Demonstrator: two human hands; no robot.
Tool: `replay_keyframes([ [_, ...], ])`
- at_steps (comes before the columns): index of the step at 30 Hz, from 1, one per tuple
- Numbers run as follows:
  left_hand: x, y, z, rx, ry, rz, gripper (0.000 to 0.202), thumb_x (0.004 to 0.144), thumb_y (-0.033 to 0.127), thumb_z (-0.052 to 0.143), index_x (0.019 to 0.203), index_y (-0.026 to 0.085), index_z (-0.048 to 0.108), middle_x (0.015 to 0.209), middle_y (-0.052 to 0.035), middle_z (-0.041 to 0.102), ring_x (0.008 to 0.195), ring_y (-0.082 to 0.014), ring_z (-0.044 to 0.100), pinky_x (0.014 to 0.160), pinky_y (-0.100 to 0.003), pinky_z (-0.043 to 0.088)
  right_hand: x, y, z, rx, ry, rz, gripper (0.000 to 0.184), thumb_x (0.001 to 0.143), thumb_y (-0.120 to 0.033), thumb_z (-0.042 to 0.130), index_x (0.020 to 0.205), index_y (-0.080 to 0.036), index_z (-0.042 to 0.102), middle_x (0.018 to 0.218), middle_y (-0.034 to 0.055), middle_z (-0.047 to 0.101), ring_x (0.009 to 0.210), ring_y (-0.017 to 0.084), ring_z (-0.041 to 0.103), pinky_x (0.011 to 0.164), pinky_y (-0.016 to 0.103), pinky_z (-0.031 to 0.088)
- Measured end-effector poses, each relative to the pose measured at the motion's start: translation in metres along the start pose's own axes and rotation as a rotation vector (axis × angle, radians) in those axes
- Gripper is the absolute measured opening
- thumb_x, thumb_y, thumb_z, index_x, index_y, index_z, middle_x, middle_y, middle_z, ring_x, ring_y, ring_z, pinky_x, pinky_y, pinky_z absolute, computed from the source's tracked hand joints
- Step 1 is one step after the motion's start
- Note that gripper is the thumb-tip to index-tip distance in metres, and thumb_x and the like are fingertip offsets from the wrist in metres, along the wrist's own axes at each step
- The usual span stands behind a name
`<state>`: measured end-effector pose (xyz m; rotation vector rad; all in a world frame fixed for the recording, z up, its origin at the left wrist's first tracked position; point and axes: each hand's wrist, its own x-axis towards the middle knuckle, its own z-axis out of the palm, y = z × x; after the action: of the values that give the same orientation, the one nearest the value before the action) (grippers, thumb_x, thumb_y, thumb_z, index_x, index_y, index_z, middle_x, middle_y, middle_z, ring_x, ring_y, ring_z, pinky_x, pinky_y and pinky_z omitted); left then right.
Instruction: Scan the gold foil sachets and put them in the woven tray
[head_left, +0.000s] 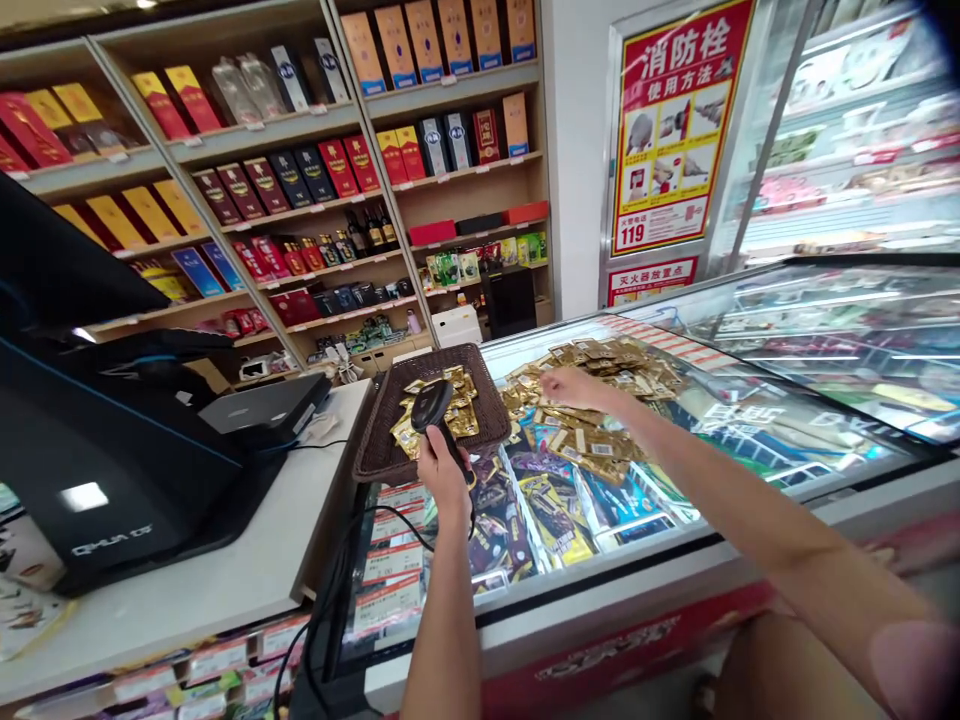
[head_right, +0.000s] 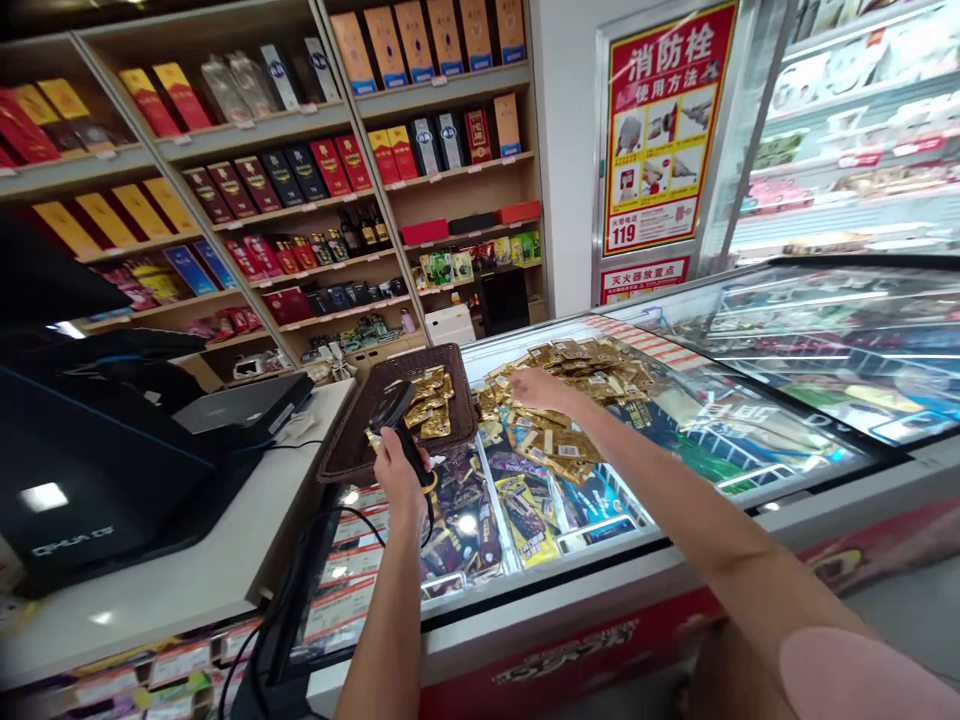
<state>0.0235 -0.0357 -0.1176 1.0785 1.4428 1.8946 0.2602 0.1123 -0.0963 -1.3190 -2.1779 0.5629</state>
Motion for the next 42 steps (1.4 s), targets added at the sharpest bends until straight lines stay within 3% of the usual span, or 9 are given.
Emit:
replay_keyframes([
  [1, -0.001, 0.000, 0.002, -0.007, 0.033, 0.014, 0.054, 0.086, 0.075, 0.037, 0.077, 0.022, 0.047, 0.057, 0.0036, 0.052, 0.040, -0.0101, 0.046, 0.039, -0.023, 0.034, -0.015, 0.016, -0.010, -0.117, -0.049, 0.046, 0.004, 0.073, -0.024, 0.071, 0.074, -0.020, 0.069, 0.079, 0.0072, 0.072, 0.075, 0.022, 0.064, 0.068, 0.030, 0.045],
  [4, -0.002, 0.002, 0.007, -0.021, 0.065, 0.053, 0.054, 0.083, 0.074, 0.045, 0.076, 0.021, 0.049, 0.065, 0.0015, 0.056, 0.041, -0.0096, 0.048, 0.036, -0.023, 0.033, -0.059, 0.054, -0.023, -0.313, -0.085, 0.211, 0.024, 0.063, -0.037, 0.082, 0.063, -0.020, 0.065, 0.070, 0.0084, 0.068, 0.072, 0.026, 0.064, 0.065, 0.033, 0.044],
  [9, -0.005, 0.003, 0.010, -0.025, 0.012, 0.068, 0.053, 0.083, 0.073, 0.046, 0.077, 0.021, 0.049, 0.067, 0.0022, 0.055, 0.040, -0.0089, 0.047, 0.036, -0.023, 0.034, -0.097, 0.077, -0.011, -0.209, -0.057, 0.249, 0.044, 0.043, -0.040, 0.090, 0.073, -0.019, 0.066, 0.087, 0.0106, 0.069, 0.083, 0.029, 0.065, 0.068, 0.032, 0.045],
  [15, -0.007, 0.001, 0.010, -0.029, -0.023, 0.053, 0.053, 0.083, 0.074, 0.047, 0.076, 0.022, 0.048, 0.063, 0.0024, 0.053, 0.040, -0.0102, 0.047, 0.036, -0.024, 0.033, -0.072, 0.049, -0.010, 0.004, -0.045, 0.113, 0.025, 0.059, -0.033, 0.082, 0.074, -0.020, 0.066, 0.082, 0.0064, 0.068, 0.079, 0.024, 0.062, 0.066, 0.027, 0.042],
  [21, -0.005, -0.002, 0.007, -0.026, -0.045, 0.031, 0.053, 0.083, 0.074, 0.047, 0.074, 0.022, 0.049, 0.054, 0.0045, 0.050, 0.039, -0.0103, 0.044, 0.037, -0.025, 0.033, -0.030, 0.009, 0.014, 0.281, 0.207, 0.120, 0.033, 0.068, -0.050, 0.074, 0.068, -0.020, 0.060, 0.060, -0.0023, 0.056, 0.057, 0.014, 0.048, 0.055, 0.024, 0.033],
  [27, -0.007, -0.001, 0.009, -0.069, -0.163, -0.030, 0.055, 0.080, 0.075, 0.049, 0.074, 0.020, 0.049, 0.060, 0.0037, 0.052, 0.039, -0.0077, 0.043, 0.035, -0.023, 0.030, -0.031, 0.019, 0.049, 0.577, 0.293, 0.169, 0.042, 0.073, -0.061, 0.061, 0.078, -0.019, 0.066, 0.062, -0.0018, 0.057, 0.056, 0.013, 0.046, 0.053, 0.024, 0.032],
  [32, -0.015, 0.001, 0.012, -0.001, -0.326, -0.076, 0.056, 0.079, 0.075, 0.052, 0.075, 0.019, 0.050, 0.053, 0.0052, 0.049, 0.037, -0.0073, 0.042, 0.035, -0.021, 0.028, -0.034, 0.023, 0.043, 0.665, 0.413, 0.239, 0.047, 0.065, -0.060, 0.070, 0.086, -0.018, 0.070, 0.076, 0.0033, 0.067, 0.067, 0.018, 0.056, 0.060, 0.027, 0.040],
  [36, -0.019, 0.000, 0.013, 0.090, -0.455, -0.090, 0.055, 0.080, 0.073, 0.053, 0.074, 0.019, 0.051, 0.049, 0.0050, 0.050, 0.035, -0.0074, 0.042, 0.035, -0.020, 0.028, -0.031, 0.026, 0.040, 0.643, 0.493, 0.222, 0.042, 0.073, -0.059, 0.064, 0.086, -0.019, 0.071, 0.087, 0.0059, 0.071, 0.079, 0.022, 0.061, 0.069, 0.030, 0.043],
  [42, -0.020, -0.001, 0.012, 0.185, -0.503, -0.058, 0.054, 0.081, 0.073, 0.052, 0.069, 0.020, 0.044, 0.044, 0.0049, 0.049, 0.034, -0.0071, 0.042, 0.036, -0.018, 0.028, -0.033, 0.027, 0.037, 0.647, 0.526, 0.250, 0.038, 0.078, -0.055, 0.060, 0.086, -0.020, 0.071, 0.086, 0.0054, 0.071, 0.082, 0.023, 0.062, 0.069, 0.030, 0.045],
])
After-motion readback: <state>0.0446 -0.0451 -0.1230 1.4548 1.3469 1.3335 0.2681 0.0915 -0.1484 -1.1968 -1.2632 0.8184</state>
